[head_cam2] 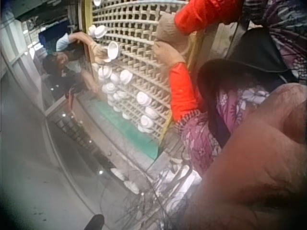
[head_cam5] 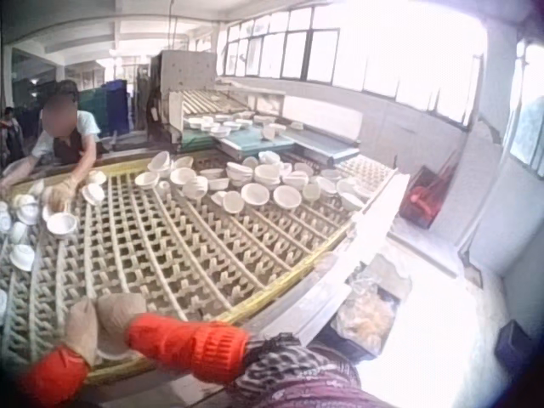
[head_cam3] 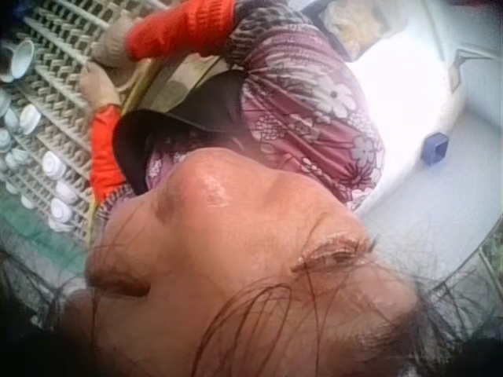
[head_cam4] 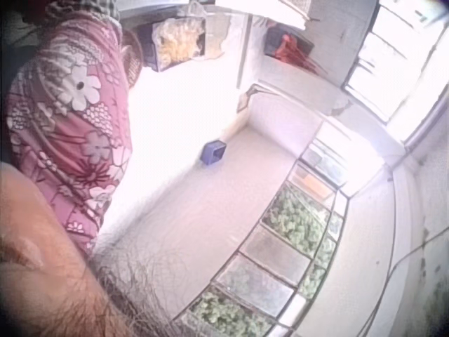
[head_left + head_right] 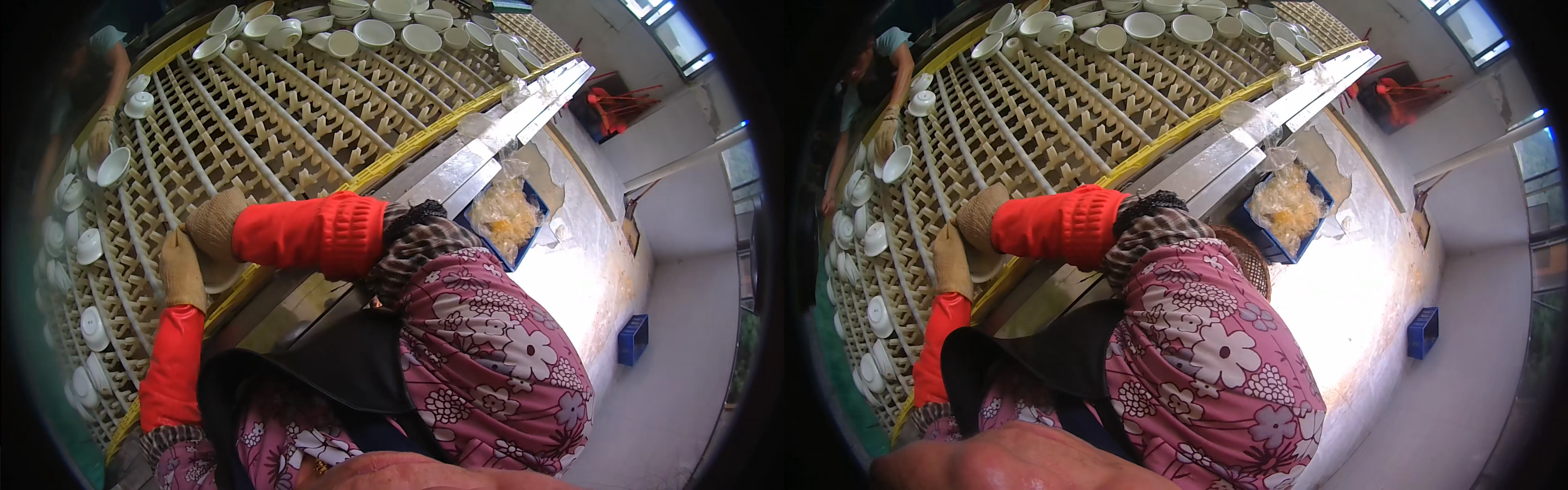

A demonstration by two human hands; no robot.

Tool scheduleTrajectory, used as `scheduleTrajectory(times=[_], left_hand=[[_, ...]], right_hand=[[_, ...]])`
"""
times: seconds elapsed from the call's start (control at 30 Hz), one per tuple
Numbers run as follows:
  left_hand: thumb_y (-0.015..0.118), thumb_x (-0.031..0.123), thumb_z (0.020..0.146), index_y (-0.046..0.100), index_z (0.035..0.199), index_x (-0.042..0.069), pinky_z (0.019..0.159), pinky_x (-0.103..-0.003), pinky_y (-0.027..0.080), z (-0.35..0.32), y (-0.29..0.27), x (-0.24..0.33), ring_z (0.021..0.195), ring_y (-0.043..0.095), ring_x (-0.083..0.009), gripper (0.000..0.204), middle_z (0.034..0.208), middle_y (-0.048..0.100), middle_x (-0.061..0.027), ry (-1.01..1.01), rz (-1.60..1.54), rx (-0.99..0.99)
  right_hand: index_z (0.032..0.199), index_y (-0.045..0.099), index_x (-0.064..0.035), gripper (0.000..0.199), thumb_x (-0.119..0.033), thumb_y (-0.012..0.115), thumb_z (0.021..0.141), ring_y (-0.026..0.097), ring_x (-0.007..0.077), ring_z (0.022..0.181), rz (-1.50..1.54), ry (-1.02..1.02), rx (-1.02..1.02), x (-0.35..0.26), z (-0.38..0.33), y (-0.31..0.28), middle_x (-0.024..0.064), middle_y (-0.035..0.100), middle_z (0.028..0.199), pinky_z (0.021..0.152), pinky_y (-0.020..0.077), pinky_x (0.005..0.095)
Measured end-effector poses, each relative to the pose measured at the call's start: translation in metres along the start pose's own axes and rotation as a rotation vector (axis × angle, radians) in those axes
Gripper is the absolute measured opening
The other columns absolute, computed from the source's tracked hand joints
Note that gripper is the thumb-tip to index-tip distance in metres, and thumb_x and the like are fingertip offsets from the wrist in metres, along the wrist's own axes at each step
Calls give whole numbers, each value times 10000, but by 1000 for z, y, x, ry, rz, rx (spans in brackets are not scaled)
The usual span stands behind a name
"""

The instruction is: The person sorts white porcelain bowls on an industrial drying rack by hand, picking them up individually and repositioning them on the conveyor pins.

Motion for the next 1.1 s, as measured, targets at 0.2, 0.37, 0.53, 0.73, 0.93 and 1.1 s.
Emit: scheduleTrajectory(times=[0.2, 0.37, 0.53, 0.73, 0.93, 1.1], left_hand=[[516, 309, 923, 587, 1157, -31, 848, -352, 456, 8, 2, 17, 968, 569, -227, 418, 1065, 626, -156, 227, -258, -18], [680, 126, 805, 540, 1221, 19, 902, -352, 478, -12, 7, 53, 1077, 572, -285, 452, 1188, 577, -179, 775, 3, 93], [707, -14, 748, 514, 1243, 36, 872, -381, 514, 34, 3, -6, 1072, 602, -301, 534, 1174, 601, -157, 609, -81, 69], [632, 165, 826, 580, 1188, 52, 816, -329, 515, 36, 7, -12, 945, 624, -203, 383, 1075, 640, -68, 118, -733, 21], [590, 311, 873, 655, 1127, 66, 815, -299, 478, 33, 30, -4, 920, 613, -198, 359, 1027, 656, -104, 26, -745, -42], [515, 378, 927, 601, 1201, 45, 907, -326, 438, 34, 37, 13, 1025, 590, -247, 440, 1142, 632, -142, 307, -491, -188]], right_hand=[[944, 704, -92, 377, -361, 714, 679, 690, 324, 838, 205, 88, 4, 20, 9, -11, 160, 702, 858, 733, 542, 411], [1036, 622, -32, 413, -324, 701, 753, 672, 327, 855, 448, 130, 230, 73, 5, -30, 191, 675, 905, 745, 530, 393], [1156, 498, 15, 580, -340, 736, 763, 653, 325, 887, 489, -73, 303, 54, 9, -28, 210, 645, 971, 763, 519, 382], [1143, 398, 9, 851, -446, 849, 582, 648, 359, 951, 246, -80, 368, 39, 3, -28, 238, 635, 1003, 790, 526, 416], [1079, 406, -11, 547, -270, 714, 708, 670, 363, 847, 118, 33, 333, 47, 10, -29, 201, 669, 875, 712, 529, 463], [1047, 471, -31, 323, -187, 595, 793, 681, 345, 803, -1, 74, 304, 57, 12, -18, 170, 681, 838, 666, 528, 456]])
Point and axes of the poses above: each hand's wrist, its own z-axis towards the middle knuckle, its own y-axis out of the palm, x = y × z, the point moved 9 cm from there along z, towards the middle knuckle
